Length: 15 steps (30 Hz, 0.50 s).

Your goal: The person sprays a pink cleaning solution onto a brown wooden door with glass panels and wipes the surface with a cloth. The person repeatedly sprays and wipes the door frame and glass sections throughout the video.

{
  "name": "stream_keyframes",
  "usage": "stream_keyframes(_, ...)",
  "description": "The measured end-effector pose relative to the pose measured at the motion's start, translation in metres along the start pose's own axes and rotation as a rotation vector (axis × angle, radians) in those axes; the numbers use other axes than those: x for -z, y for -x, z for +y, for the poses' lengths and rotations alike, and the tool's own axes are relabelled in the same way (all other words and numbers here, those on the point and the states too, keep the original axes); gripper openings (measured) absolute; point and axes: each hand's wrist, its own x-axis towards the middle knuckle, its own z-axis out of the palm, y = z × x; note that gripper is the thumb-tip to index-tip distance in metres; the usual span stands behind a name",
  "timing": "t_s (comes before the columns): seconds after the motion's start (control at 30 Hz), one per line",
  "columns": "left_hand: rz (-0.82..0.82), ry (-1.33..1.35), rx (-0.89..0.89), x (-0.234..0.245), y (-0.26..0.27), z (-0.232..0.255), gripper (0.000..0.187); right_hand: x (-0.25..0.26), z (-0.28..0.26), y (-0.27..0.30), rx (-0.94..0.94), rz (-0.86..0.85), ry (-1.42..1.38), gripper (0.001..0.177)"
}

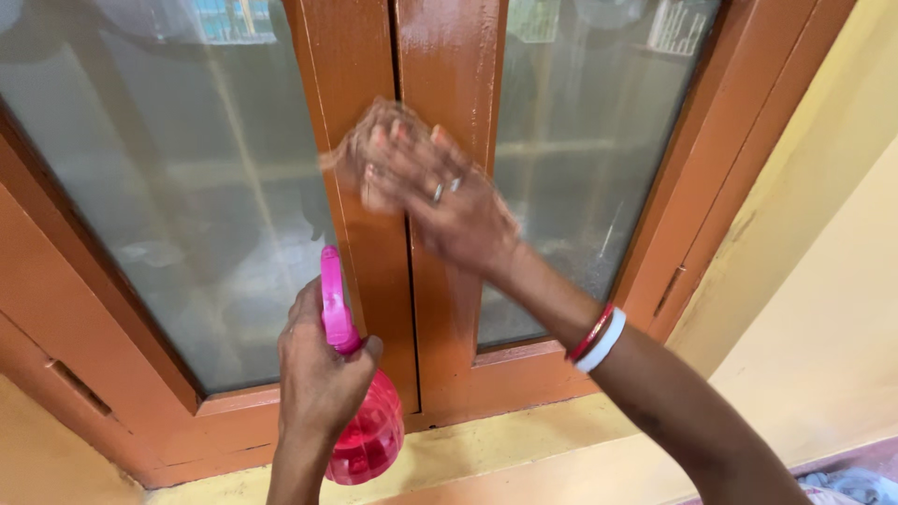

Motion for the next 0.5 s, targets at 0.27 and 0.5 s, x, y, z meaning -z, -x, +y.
stream_keyframes(0.27,-0.012,-0.008,0.094,-0.008,-0.003,-0.008,0.075,-0.002,-0.003,-0.012,-0.082,0.089,0.023,0.061)
stream_keyframes(0.5,-0.026,-0.001,0.096,-0.012,-0.005,-0.007,0.073,-0.031,-0.04,0.041,-0.073,0.076,-0.027,0.054)
